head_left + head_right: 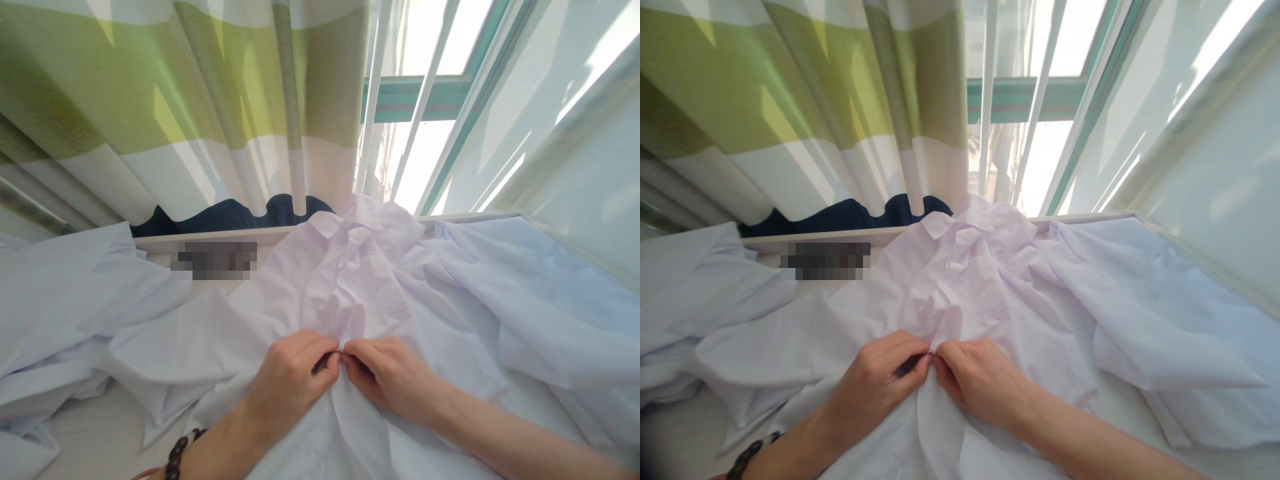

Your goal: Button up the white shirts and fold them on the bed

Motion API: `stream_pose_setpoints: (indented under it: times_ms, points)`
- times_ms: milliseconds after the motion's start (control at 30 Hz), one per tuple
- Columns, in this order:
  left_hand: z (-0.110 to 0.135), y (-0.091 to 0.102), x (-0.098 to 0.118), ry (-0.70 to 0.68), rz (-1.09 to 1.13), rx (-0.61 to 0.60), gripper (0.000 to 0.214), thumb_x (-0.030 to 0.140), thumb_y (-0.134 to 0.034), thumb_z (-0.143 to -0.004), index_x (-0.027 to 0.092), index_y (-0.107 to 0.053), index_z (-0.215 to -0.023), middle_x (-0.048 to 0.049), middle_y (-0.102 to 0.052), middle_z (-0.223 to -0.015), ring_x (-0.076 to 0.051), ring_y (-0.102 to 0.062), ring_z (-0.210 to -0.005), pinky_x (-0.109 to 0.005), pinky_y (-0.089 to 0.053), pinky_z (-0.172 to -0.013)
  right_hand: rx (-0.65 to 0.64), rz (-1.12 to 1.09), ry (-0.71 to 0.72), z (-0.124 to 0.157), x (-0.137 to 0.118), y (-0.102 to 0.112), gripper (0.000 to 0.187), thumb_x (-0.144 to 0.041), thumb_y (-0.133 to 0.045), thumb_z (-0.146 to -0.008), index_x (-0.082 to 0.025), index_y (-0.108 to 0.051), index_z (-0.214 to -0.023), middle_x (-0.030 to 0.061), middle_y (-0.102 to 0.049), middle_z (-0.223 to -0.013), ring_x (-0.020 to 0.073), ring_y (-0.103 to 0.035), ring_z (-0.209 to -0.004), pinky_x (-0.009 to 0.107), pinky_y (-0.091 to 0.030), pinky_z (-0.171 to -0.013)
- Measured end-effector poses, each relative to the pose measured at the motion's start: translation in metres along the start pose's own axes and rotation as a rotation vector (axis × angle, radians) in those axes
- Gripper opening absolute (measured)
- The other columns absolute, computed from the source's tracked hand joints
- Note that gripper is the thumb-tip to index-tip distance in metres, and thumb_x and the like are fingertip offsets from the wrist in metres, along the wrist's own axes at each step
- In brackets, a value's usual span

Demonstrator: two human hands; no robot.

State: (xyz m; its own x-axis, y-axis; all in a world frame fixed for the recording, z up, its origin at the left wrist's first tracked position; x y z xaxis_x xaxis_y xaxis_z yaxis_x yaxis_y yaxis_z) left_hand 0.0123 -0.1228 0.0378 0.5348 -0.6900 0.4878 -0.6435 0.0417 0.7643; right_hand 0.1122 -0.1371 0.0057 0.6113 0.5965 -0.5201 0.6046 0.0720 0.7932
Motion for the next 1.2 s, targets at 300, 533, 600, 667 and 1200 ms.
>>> stream_pose_setpoints:
  times_ms: [300, 533, 600, 667, 1200]
  points:
    - [-0.002, 0.003, -0.001, 0.010, 0.000, 0.016, 0.014, 0.009, -0.056, -0.081, 0.015, -0.068, -0.077, -0.0018, -0.067, -0.069, -0.014, -0.062, -0.064, -0.022, -0.049, -0.062, 0.001, 0.015, 0.018, 0.000, -0.004, 0.001, 0.026, -0.019, -0.038, -0.099, -0.020, -0.047, -0.074, -0.0041, -0.051, -0.059, 0.0086, -0.040, -0.048, 0.025, -0.027, -0.052]
    - [-0.004, -0.002, -0.009, 0.110, 0.083, -0.063, 0.013, 0.018, -0.061, -0.082, 0.016, -0.068, -0.071, 0.0003, -0.065, -0.064, -0.011, -0.059, -0.059, -0.020, -0.046, -0.058, 0.004, 0.106, 0.099, 0.001, -0.010, 0.002, 0.025, -0.015, -0.035, -0.098, -0.020, -0.049, -0.078, -0.0024, -0.054, -0.063, 0.0095, -0.041, -0.050, 0.025, -0.028, -0.052]
    - [-0.004, -0.003, -0.012, 0.136, 0.106, -0.073, 0.013, 0.016, -0.059, -0.082, 0.016, -0.069, -0.072, 0.0005, -0.066, -0.064, -0.011, -0.059, -0.059, -0.020, -0.045, -0.059, 0.008, 0.114, 0.107, 0.001, -0.010, 0.002, 0.025, -0.015, -0.036, -0.098, -0.020, -0.049, -0.078, -0.0022, -0.054, -0.063, 0.0095, -0.041, -0.050, 0.025, -0.028, -0.052]
    - [-0.003, -0.005, -0.015, 0.169, 0.136, -0.085, 0.013, 0.016, -0.058, -0.081, 0.016, -0.069, -0.074, 0.0007, -0.066, -0.065, -0.011, -0.059, -0.060, -0.019, -0.045, -0.060, 0.019, 0.109, 0.115, 0.001, -0.011, 0.004, 0.025, -0.015, -0.036, -0.098, -0.020, -0.048, -0.077, -0.0023, -0.053, -0.063, 0.0094, -0.041, -0.050, 0.025, -0.028, -0.052]
    - [0.007, -0.029, -0.044, 0.587, 0.682, -0.296, 0.021, 0.035, -0.060, -0.080, 0.015, -0.063, -0.073, 0.0028, -0.055, -0.065, -0.010, -0.046, -0.059, -0.021, -0.037, -0.056, -0.108, -0.602, -0.187, -0.011, 0.014, 0.004, 0.015, -0.026, -0.051, -0.094, -0.018, -0.058, -0.084, -0.0048, -0.053, -0.060, 0.0078, -0.044, -0.052, 0.019, -0.035, -0.051]
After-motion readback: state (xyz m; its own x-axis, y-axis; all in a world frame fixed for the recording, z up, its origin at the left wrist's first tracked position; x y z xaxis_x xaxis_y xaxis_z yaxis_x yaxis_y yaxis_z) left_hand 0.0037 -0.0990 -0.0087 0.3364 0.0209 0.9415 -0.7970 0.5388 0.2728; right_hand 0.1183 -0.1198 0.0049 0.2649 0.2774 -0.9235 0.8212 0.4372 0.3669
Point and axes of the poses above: each hand's wrist, its own z-axis away from the middle knuckle, its own y-axis out of the back of the hand, x = y × z, the point moved 9 cm from there along -z, towards the middle knuckle
